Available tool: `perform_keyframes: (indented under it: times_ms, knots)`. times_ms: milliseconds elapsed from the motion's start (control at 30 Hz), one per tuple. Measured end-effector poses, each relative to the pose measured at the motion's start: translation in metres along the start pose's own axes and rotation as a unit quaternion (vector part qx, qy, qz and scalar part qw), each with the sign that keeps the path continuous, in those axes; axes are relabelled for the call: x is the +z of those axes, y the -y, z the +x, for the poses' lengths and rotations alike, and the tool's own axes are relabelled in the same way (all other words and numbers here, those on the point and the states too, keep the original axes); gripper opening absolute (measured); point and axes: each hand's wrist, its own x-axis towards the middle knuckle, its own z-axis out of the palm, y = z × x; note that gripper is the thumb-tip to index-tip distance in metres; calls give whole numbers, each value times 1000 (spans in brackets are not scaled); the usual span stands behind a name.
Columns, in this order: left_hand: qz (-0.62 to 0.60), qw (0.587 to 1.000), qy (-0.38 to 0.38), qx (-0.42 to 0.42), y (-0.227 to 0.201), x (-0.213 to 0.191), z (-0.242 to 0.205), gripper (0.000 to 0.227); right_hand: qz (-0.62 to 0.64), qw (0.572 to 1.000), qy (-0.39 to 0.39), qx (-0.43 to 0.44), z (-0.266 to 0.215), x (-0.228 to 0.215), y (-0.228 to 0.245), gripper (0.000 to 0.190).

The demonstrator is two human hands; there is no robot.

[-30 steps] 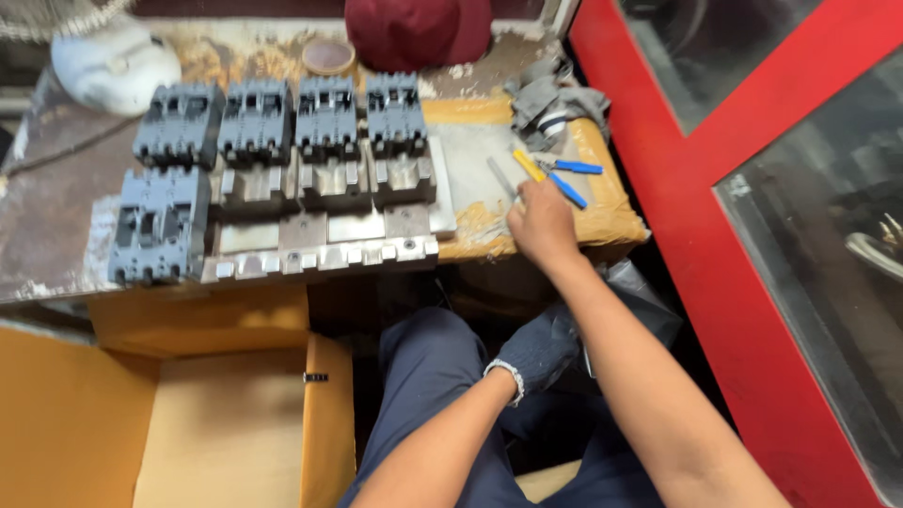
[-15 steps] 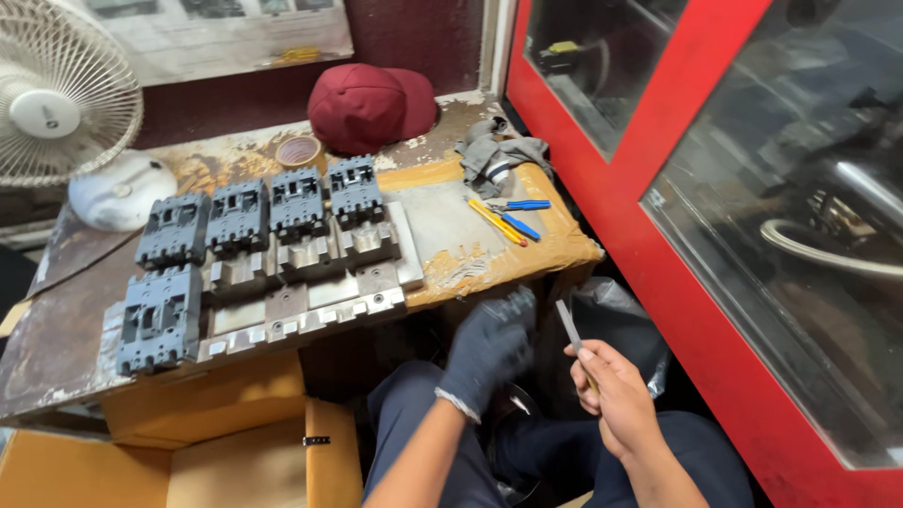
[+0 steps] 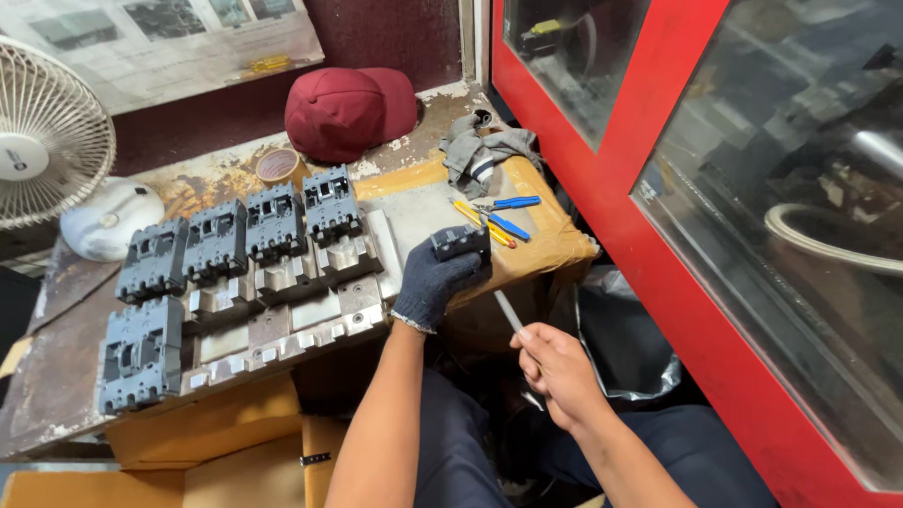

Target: The person sits on the floor and repeatedly picks up small metal parts from a tray. They use pliers to trim edges, a metal file to smooth surfaces, and a yellow pencil-like tool to scrape or mark details. Finished parts are wrapped in plastic and placed into a cardboard box.

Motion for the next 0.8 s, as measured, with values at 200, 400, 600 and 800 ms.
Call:
perform_keyframes:
  times_ms: [200, 400, 600, 800]
  knots:
    - [73, 997, -6, 31, 2, -4, 5, 40, 2, 1000, 24, 8, 38, 12, -6, 21]
    - [-6, 1000, -17, 4, 4, -6, 10, 40, -70, 995, 36, -63, 79, 28, -11, 23]
    - [75, 997, -17, 29, 4, 1, 9, 38, -65, 996, 21, -54, 96, 42, 0, 19]
    - [37, 999, -24, 32, 10, -9, 6, 38, -60, 997, 18, -34, 73, 39, 0, 22]
